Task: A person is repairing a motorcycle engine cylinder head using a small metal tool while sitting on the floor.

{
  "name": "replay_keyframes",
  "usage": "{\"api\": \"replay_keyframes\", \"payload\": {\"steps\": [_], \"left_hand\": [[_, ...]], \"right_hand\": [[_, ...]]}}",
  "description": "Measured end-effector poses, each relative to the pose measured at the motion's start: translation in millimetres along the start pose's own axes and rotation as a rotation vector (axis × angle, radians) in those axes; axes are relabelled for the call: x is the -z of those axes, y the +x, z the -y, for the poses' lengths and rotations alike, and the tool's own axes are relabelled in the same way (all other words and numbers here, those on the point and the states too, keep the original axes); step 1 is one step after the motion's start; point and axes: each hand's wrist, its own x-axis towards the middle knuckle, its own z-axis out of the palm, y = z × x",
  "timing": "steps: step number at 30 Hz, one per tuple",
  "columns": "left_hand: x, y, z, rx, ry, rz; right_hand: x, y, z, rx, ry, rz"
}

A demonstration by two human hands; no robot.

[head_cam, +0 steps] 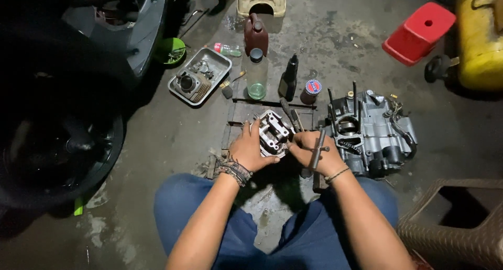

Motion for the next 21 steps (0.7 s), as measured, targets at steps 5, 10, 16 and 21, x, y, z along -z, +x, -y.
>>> {"api": "replay_keyframes", "payload": {"steps": [5, 10, 16, 21], "left_hand": [[1.3, -0.5, -0.9, -0.003, -0.003, 0.006], [-0.9, -1.2, 1.9, -0.001, -0.001, -0.005], [-1.6, -1.2, 2.2, -0.004, 0.009, -0.013], [-4.6, -0.1, 2.1, 0.01, 0.016, -0.02]], "right_hand": [[1.3, -5.1, 12.3, 0.004, 0.018, 0.043], [2.4, -5.1, 10.7, -0.002, -0.017, -0.002], [4.1, -9.1, 17.3, 0.002, 0.03, 0.027], [2.5, -7.6, 17.6, 0.003, -0.017, 0.029]]}}
